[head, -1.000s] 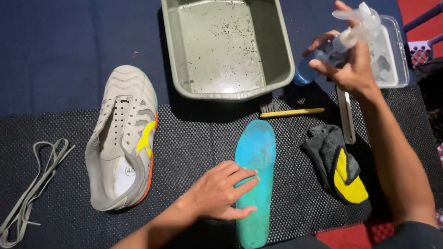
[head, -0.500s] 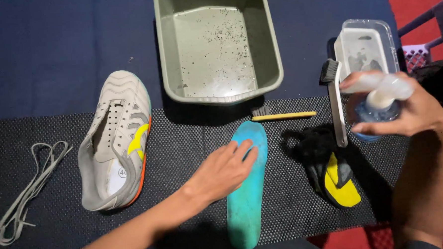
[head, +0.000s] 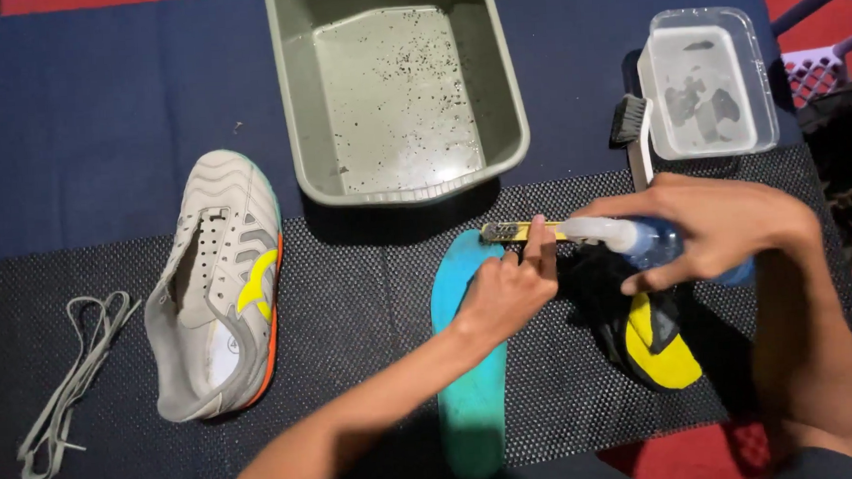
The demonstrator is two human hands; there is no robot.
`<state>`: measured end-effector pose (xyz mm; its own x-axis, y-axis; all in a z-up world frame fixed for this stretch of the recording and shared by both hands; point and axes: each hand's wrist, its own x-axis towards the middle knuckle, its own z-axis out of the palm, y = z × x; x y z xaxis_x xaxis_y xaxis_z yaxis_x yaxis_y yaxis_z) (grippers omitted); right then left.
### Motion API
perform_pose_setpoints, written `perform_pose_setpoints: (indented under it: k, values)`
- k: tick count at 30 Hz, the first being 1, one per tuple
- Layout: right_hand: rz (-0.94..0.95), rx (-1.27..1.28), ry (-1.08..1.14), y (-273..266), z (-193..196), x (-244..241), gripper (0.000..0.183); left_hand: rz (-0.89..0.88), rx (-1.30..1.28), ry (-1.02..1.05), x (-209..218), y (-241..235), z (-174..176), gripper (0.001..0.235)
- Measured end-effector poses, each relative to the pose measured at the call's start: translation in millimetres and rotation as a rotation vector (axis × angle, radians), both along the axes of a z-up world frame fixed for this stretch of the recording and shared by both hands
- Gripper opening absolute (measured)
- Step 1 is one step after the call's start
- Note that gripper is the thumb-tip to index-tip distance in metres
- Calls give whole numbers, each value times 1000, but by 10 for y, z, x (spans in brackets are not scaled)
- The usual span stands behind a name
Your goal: The person scrubs an orange shoe insole with a yellow sponge, then wipes it with a dark cloth. They flip the insole over and scrub the teal underside with the sponge, applying liquid from a spray bottle to the sponge during the process.
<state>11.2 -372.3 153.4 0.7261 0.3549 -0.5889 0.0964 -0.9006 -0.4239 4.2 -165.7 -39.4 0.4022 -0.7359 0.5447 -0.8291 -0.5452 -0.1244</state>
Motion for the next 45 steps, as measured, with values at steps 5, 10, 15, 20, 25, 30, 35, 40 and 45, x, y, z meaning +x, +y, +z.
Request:
perform_pose_setpoints:
  k: [5, 10, 15, 20, 25, 30, 35, 40, 45]
  values:
    - [20, 25, 22, 253, -86, 137, 75, 46, -104, -41, -40, 17, 100, 26]
    - [53, -6, 30, 325, -287, 237, 76, 22, -147, -3, -48, 4, 43, 24]
    - [-14, -98, 26, 395, -305, 257, 51, 33, -131, -29, -44, 30, 78, 10]
    - [-35, 147, -74, 114, -223, 207, 78, 30, -130, -10, -12, 40, 134, 35]
    - [-46, 323, -707, -228, -162, 135, 28, 46, -107, 1, 11, 55, 145, 38]
    - [-415, 866, -951, -258, -529, 476, 78, 19, -131, 15, 48, 84, 166, 41]
    - [-425, 916, -895, -252, -815, 789, 83, -28, -110, 89, 76, 102, 157, 40]
    - [-438, 792, -926, -150, -774, 825, 77, -9, -121, 96, 92, 103, 161, 41]
    - [-279, 649, -1115, -322, -730, 797, 88, 39, -246, 28, 82, 103, 210, 31]
